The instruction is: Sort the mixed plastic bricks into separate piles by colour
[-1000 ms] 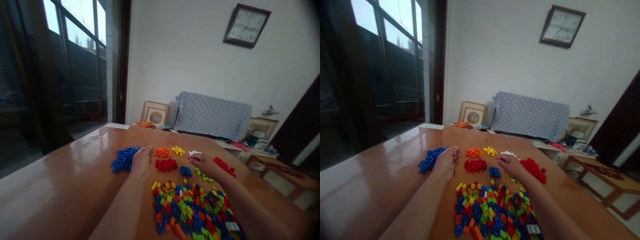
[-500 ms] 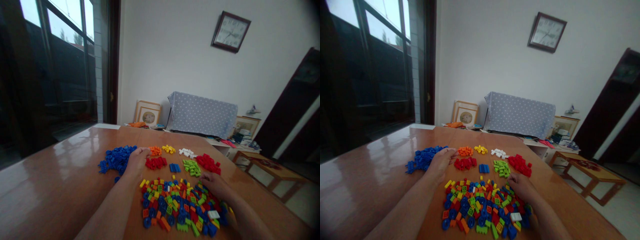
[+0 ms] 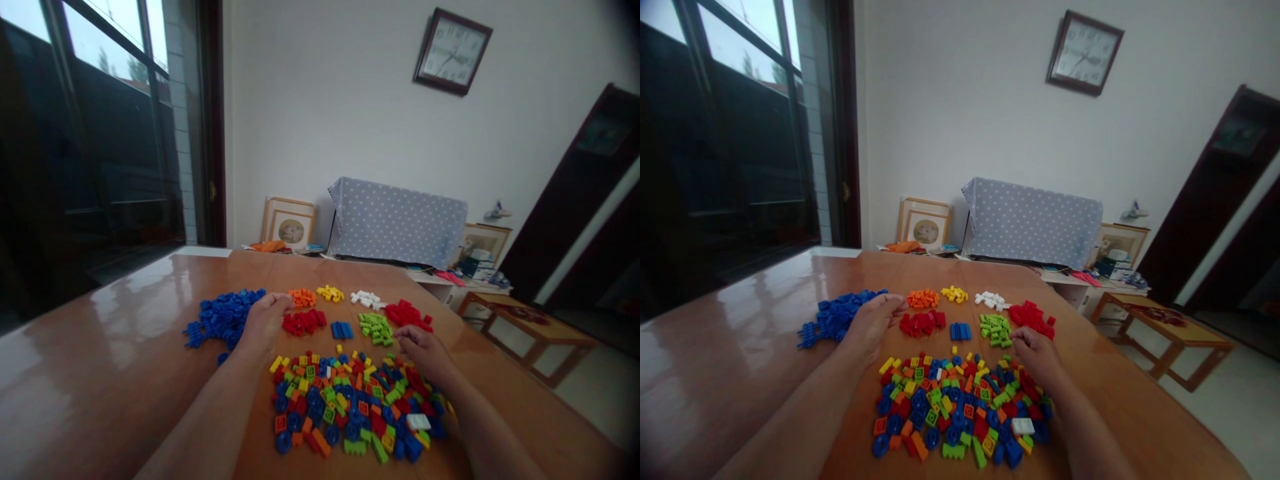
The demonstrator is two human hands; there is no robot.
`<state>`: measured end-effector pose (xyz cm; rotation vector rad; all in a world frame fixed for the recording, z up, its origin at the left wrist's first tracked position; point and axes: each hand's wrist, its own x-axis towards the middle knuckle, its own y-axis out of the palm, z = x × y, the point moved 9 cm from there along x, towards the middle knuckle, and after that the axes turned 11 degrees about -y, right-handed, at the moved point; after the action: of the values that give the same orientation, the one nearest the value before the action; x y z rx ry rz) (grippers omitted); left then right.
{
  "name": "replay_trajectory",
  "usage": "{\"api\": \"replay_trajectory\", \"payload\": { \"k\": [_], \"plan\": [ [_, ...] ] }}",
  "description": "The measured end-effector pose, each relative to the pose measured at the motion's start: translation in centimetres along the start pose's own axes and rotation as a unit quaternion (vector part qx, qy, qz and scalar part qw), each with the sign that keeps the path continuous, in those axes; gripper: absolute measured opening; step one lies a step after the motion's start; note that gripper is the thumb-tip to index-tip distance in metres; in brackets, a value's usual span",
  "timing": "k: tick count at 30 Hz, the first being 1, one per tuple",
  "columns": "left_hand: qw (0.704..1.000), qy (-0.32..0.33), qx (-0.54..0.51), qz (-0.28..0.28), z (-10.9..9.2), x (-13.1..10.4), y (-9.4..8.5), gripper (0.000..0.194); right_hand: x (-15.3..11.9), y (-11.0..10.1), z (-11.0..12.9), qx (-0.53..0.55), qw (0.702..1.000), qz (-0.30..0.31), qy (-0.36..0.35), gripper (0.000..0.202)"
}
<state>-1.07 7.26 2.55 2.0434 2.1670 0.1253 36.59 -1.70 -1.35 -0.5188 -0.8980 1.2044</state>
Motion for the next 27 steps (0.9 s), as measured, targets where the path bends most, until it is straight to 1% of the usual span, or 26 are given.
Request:
{"api": "replay_trajectory", "payload": {
  "k": [2, 4, 5, 8, 10, 12, 15, 17, 19, 23, 27],
  "plan": [
    [1.0, 0.0, 0.005, 0.002, 0.0, 0.0, 0.1, 0.031, 0.0, -0.9, -0.5, -0.021, 1.0, -0.022, -0.005, 0.033],
    [1.0, 0.004, 0.008, 0.003, 0.0, 0.0, 0.1, 0.031, 0.0, -1.2, -0.8, -0.052, 0.998, -0.02, -0.013, 0.031],
    [1.0, 0.005, 0.009, 0.004, 0.0, 0.0, 0.1, 0.031, -0.1, -1.0, -0.7, -0.069, 0.997, -0.003, -0.017, 0.029],
    [1.0, 0.005, 0.016, 0.007, 0.1, 0.0, 0.3, 0.029, -0.5, 0.6, -0.2, -0.09, 0.992, 0.078, -0.039, 0.023],
    [1.0, 0.004, 0.022, 0.01, 0.2, 0.0, 0.4, 0.029, -0.7, 1.5, 0.2, -0.084, 0.989, 0.107, -0.049, 0.022],
    [1.0, 0.004, 0.027, 0.012, 0.2, 0.1, 0.4, 0.028, -0.7, 1.7, 0.5, -0.072, 0.991, 0.104, -0.053, 0.023],
    [0.999, 0.005, 0.041, 0.01, 0.3, 0.2, 0.4, 0.028, -0.6, 1.5, 1.0, -0.053, 0.994, 0.076, -0.057, 0.024],
    [0.999, 0.007, 0.052, 0.008, 0.4, 0.3, 0.4, 0.029, -0.7, 1.2, 1.8, -0.038, 0.995, 0.056, -0.072, 0.021],
    [0.998, 0.01, 0.063, 0.009, 0.4, 0.4, 0.4, 0.03, -1.0, 1.3, 3.1, -0.022, 0.994, 0.05, -0.099, 0.018],
    [0.997, 0.019, 0.072, 0.014, 0.4, 0.5, 0.4, 0.031, -1.7, 2.0, 5.8, -0.009, 0.986, 0.074, -0.146, 0.014],
    [0.996, 0.031, 0.086, 0.021, 0.3, 0.4, 0.7, 0.031, -2.1, 2.7, 7.2, -0.034, 0.98, 0.106, -0.163, 0.013]
  ]
}}
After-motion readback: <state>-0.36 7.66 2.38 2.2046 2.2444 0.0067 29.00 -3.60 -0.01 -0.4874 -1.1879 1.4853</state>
